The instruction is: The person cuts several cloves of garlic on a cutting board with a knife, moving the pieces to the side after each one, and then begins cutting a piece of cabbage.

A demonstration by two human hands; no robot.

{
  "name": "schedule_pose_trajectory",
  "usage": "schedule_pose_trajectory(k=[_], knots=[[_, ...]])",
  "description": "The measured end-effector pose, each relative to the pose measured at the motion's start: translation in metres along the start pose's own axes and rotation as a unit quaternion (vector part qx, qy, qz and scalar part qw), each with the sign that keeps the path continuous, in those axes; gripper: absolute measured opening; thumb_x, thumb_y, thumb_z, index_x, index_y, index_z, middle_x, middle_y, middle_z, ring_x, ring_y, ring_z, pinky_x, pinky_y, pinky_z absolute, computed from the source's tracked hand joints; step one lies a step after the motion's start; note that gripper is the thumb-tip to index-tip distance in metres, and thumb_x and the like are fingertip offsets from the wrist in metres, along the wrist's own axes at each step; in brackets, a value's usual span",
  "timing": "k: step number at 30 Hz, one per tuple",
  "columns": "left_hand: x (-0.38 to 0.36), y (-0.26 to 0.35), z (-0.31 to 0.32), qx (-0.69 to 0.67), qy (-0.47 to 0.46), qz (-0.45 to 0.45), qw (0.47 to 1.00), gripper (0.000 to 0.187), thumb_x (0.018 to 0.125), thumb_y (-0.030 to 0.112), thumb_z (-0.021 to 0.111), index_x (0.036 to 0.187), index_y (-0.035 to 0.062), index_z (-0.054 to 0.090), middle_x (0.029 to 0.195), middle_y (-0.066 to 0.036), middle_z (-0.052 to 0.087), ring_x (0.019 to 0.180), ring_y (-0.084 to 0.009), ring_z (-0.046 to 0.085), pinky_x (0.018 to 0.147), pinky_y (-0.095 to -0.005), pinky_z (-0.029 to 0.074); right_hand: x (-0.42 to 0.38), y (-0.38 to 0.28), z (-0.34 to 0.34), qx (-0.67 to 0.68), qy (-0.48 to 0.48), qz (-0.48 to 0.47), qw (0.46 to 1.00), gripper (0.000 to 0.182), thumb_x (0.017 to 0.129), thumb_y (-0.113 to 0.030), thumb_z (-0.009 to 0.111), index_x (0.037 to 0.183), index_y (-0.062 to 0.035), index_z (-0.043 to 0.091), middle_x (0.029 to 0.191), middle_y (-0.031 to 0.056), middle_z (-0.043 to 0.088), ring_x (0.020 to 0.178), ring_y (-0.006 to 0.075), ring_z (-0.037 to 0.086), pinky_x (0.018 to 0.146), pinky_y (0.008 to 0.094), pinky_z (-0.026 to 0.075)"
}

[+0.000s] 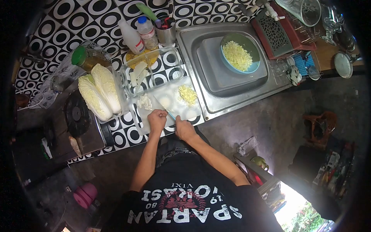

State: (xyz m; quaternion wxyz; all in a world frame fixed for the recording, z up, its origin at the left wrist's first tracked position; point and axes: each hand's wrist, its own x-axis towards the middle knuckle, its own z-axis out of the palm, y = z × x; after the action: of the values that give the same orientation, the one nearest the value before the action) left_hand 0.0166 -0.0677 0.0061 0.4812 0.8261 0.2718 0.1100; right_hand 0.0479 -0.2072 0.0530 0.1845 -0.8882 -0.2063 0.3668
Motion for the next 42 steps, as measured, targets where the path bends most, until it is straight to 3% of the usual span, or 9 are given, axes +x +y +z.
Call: schedule_pose_trajectory(k=[8, 19, 23, 26, 29, 33, 39, 42], knots=[[0.004, -0.006, 0.004, 0.043, 0.003, 0.038, 0.998, 0.008, 0.065, -0.001, 0.061, 0.070, -0.0023, 0.067, 0.072, -0.017, 0.064, 0.061, -0.0288, 0.063, 0.060, -0.0338, 0.051, 0.006, 0.000, 0.019, -0.045, 0.052, -0.002, 0.998, 0.022, 0.079, -0.008, 0.053, 0.095, 0.0012, 0.041, 0.075, 0.0265, 0.063, 0.075, 0.0437, 0.063, 0.070, 0.0509, 0.050], [-0.003, -0.008, 0.005, 0.071, 0.014, 0.083, 0.994, 0.010, 0.067, 0.006, 0.067, 0.073, -0.0013, 0.068, 0.075, -0.017, 0.064, 0.065, -0.0278, 0.063, 0.064, -0.0339, 0.051, -0.005, 0.013, 0.023, -0.013, 0.094, -0.028, 0.995, 0.032, 0.074, -0.009, 0.060, 0.097, 0.0035, 0.042, 0.076, 0.0298, 0.061, 0.078, 0.0468, 0.060, 0.071, 0.0528, 0.048], [-0.003, -0.007, -0.005, 0.057, -0.006, 0.069, 0.996, 0.012, 0.072, 0.008, 0.066, 0.080, -0.0003, 0.069, 0.077, -0.015, 0.064, 0.066, -0.0267, 0.063, 0.064, -0.0335, 0.050, 0.004, 0.000, 0.010, -0.019, 0.092, -0.050, 0.994, 0.027, 0.080, -0.012, 0.056, 0.096, 0.0048, 0.043, 0.073, 0.0322, 0.059, 0.077, 0.0476, 0.059, 0.071, 0.0526, 0.047], [-0.014, -0.013, -0.016, 0.019, -0.005, 0.058, 0.998, 0.015, 0.078, 0.010, 0.064, 0.090, 0.0010, 0.069, 0.078, -0.013, 0.065, 0.065, -0.0218, 0.062, 0.063, -0.0307, 0.049, -0.009, 0.001, 0.004, 0.025, 0.070, -0.027, 0.997, 0.027, 0.087, -0.019, 0.053, 0.097, 0.0055, 0.045, 0.079, 0.0311, 0.060, 0.081, 0.0471, 0.059, 0.074, 0.0518, 0.047], [-0.027, -0.012, -0.031, -0.027, 0.030, 0.017, 0.999, 0.017, 0.082, 0.009, 0.063, 0.096, 0.0015, 0.068, 0.077, -0.010, 0.065, 0.064, -0.0144, 0.059, 0.062, -0.0260, 0.047, -0.025, 0.000, 0.017, 0.154, 0.188, -0.005, 0.970, 0.029, 0.091, -0.021, 0.046, 0.094, 0.0075, 0.045, 0.078, 0.0353, 0.057, 0.079, 0.0505, 0.057, 0.073, 0.0540, 0.044], [-0.038, -0.026, -0.040, -0.083, 0.051, 0.016, 0.995, 0.017, 0.082, 0.009, 0.063, 0.096, 0.0007, 0.068, 0.075, -0.007, 0.064, 0.063, -0.0111, 0.057, 0.060, -0.0239, 0.046, -0.026, -0.009, 0.042, 0.224, 0.229, 0.081, 0.944, 0.030, 0.092, -0.022, 0.045, 0.094, 0.0083, 0.045, 0.080, 0.0362, 0.057, 0.082, 0.0522, 0.055, 0.075, 0.0550, 0.043], [-0.066, -0.035, -0.062, -0.098, 0.040, 0.012, 0.994, 0.018, 0.081, 0.006, 0.065, 0.097, -0.0012, 0.067, 0.070, -0.003, 0.064, 0.061, -0.0048, 0.053, 0.057, -0.0203, 0.044, -0.002, -0.045, 0.085, 0.258, 0.199, 0.089, 0.941, 0.037, 0.092, -0.027, 0.043, 0.096, 0.0099, 0.044, 0.085, 0.0379, 0.056, 0.086, 0.0516, 0.056, 0.076, 0.0527, 0.044], [-0.074, -0.036, -0.075, -0.079, 0.024, 0.003, 0.997, 0.019, 0.083, 0.008, 0.064, 0.099, -0.0018, 0.067, 0.077, -0.006, 0.065, 0.065, -0.0062, 0.056, 0.059, -0.0209, 0.046, 0.009, -0.073, 0.095, 0.282, 0.172, 0.074, 0.941, 0.037, 0.092, -0.027, 0.043, 0.094, 0.0099, 0.044, 0.083, 0.0365, 0.058, 0.085, 0.0494, 0.058, 0.076, 0.0506, 0.045]])
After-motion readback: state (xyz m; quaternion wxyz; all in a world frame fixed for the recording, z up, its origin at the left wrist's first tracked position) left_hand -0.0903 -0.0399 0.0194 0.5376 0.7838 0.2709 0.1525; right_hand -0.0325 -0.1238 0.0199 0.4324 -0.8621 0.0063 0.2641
